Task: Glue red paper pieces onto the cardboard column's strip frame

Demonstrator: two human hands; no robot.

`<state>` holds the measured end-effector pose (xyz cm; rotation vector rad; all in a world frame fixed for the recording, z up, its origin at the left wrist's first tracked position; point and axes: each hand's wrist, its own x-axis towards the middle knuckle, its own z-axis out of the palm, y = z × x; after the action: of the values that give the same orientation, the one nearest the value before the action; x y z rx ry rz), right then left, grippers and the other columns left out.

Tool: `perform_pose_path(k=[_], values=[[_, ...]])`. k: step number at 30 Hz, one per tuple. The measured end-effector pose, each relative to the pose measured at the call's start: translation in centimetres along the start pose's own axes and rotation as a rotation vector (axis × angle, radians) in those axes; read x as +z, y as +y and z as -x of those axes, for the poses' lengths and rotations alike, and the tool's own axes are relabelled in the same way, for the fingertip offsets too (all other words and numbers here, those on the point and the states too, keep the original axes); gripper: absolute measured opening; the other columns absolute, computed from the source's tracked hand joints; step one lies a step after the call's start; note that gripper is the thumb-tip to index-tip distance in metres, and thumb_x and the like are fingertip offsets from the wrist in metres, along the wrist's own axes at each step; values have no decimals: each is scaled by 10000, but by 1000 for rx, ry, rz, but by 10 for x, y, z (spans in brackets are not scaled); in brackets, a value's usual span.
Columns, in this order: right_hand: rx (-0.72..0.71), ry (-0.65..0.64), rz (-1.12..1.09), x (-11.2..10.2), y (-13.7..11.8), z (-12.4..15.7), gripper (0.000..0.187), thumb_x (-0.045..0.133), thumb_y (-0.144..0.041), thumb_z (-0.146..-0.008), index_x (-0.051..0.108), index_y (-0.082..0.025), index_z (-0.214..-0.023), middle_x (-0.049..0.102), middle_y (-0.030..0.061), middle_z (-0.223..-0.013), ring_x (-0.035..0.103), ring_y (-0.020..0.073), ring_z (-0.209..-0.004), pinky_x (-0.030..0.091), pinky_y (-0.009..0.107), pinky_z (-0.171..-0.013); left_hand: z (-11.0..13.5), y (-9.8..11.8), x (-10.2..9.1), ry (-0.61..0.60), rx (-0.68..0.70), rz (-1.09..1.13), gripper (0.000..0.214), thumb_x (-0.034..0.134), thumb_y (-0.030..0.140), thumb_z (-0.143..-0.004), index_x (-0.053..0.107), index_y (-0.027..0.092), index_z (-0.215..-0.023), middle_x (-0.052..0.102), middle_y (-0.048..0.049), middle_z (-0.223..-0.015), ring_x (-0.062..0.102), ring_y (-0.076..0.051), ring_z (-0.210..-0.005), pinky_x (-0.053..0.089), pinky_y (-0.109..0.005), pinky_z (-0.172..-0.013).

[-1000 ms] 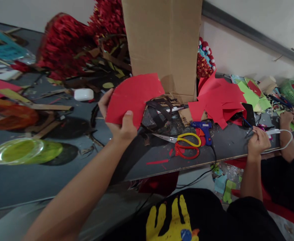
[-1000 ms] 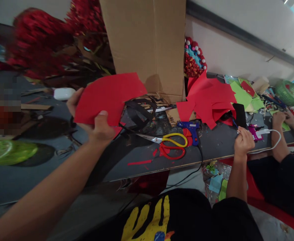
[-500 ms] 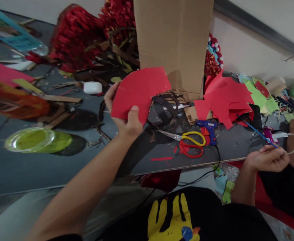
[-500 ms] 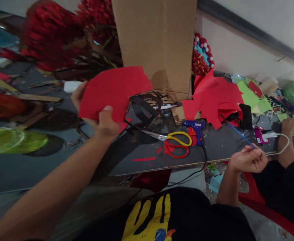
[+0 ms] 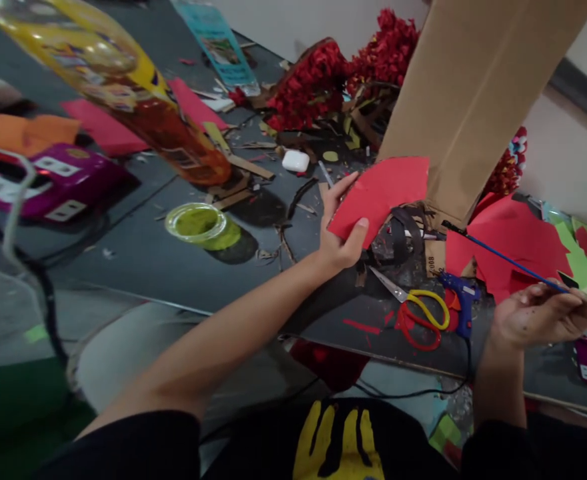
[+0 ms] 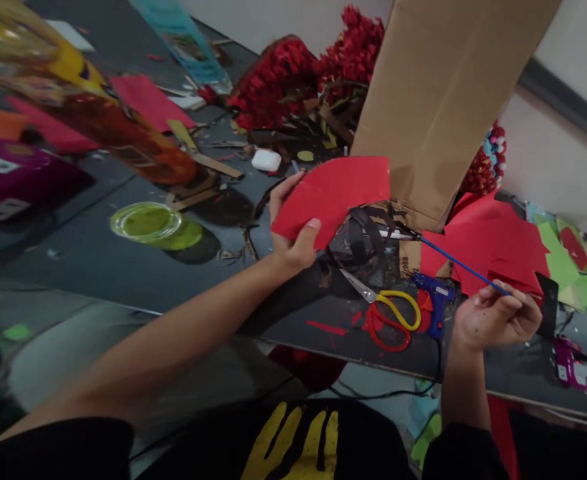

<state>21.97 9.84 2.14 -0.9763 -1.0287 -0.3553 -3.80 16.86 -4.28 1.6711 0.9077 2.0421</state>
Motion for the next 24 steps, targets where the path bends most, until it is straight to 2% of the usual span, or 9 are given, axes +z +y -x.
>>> perform_pose_path(k=[2, 6, 10, 12, 17, 20, 24], values=[[-138, -34, -21, 7, -3, 1, 79, 508, -317, -899, 563, -279, -856, 518, -35, -660, 335, 78, -397, 205, 243, -332, 1, -2, -1, 8, 4, 7, 504, 537, 526, -832, 431, 281, -1260, 539, -79, -1291, 485, -275, -1291, 375, -557, -1149], [-275, -93, -59, 4, -8, 10, 226, 513, -218, -893, 640, -372, -1001, 531, -36, -656, 376, 87, -422, 276, 231, -356, 4, -2, -3, 21, 12, -13, 479, 532, 513, -851, 456, 257, -1249, 547, -85, -1284, 463, -283, -1309, 350, -580, -1168], [-492, -145, 16, -10, -13, 17, 239, 551, -247, -878, 639, -347, -1075, 486, -34, -583, 428, 112, -460, 386, 235, -400, 4, 1, -4, -11, 28, -14, 440, 509, 517, -868, 472, 287, -1240, 543, -45, -1295, 449, -279, -1330, 341, -568, -1183], [-544, -172, 44, -14, -16, 17, 260, 580, -289, -863, 613, -349, -1114, 474, -35, -600, 431, 114, -470, 401, 235, -403, 4, 3, -4, 2, -9, -7, 434, 503, 514, -877, 461, 300, -1251, 532, -29, -1310, 422, -274, -1355, 319, -545, -1200], [-479, -258, 66, -24, -18, 15, 216, 522, -326, -886, 561, -366, -1095, 476, -41, -632, 422, 109, -436, 418, 254, -413, 6, 3, -4, -23, -8, 12, 509, 496, 561, -866, 411, 302, -1296, 467, -23, -1373, 431, -292, -1337, 324, -549, -1173], [-427, -337, 178, -39, -11, 13, 171, 529, -424, -868, 526, -341, -1018, 496, -32, -630, 473, 140, -464, 431, 287, -427, 8, -1, -5, -24, -40, 16, 582, 495, 640, -830, 376, 333, -1310, 439, -11, -1391, 409, -309, -1353, 314, -563, -1171], [-114, -595, 337, -54, -1, 14, 227, 541, -506, -837, 494, -313, -947, 551, 1, -714, 566, 187, -590, 461, 314, -450, 10, -6, -6, 14, -19, -18, 602, 520, 628, -821, 390, 310, -1316, 480, -38, -1329, 470, -300, -1293, 346, -562, -1154]])
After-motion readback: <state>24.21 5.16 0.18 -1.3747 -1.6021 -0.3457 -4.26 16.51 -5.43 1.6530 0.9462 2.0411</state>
